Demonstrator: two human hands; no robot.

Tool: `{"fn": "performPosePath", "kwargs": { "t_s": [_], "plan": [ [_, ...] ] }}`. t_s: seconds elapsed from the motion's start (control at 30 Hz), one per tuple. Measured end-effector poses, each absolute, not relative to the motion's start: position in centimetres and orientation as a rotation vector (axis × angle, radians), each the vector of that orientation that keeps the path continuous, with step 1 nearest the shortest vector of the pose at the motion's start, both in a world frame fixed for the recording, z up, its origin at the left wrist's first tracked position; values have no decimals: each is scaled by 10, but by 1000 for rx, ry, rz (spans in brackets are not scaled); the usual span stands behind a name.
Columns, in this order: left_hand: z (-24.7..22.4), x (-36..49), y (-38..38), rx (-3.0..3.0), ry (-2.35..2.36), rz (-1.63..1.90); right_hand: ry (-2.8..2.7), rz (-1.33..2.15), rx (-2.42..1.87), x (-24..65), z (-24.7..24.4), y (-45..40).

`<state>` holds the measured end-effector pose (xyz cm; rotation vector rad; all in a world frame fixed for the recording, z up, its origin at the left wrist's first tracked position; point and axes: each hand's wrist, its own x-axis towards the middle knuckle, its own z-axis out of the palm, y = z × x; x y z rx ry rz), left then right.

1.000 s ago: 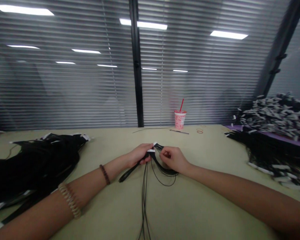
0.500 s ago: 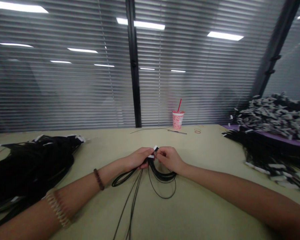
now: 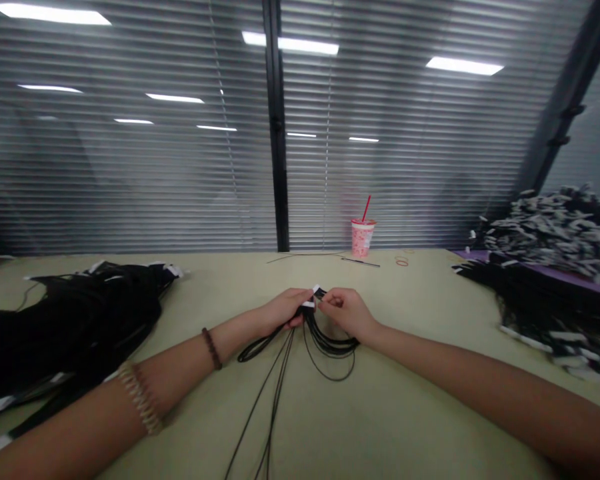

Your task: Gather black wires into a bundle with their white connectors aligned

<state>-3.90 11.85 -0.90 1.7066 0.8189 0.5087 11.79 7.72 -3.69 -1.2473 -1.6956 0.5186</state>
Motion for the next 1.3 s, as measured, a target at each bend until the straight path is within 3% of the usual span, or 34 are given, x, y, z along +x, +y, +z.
{"fn": "performPosePath", "kwargs": {
  "t_s": [0.13, 0.33, 0.43, 0.93, 1.3],
  "plan": [
    [-7, -39, 125, 1658, 842, 517, -1676, 470, -1235, 118, -38, 76],
    [-10, -42, 134, 1540, 814, 635, -1931, -270, -912, 111, -27, 44],
    [-12, -42, 135, 1521, 807, 679, -2213, -469, -709, 107, -23, 33],
    [-12, -41, 129, 1426, 738, 686, -2190, 5, -1095, 110, -28, 50],
    [-14, -42, 129, 1497, 625, 585, -2135, -127, -1254, 108, -20, 60]
  ]
}}
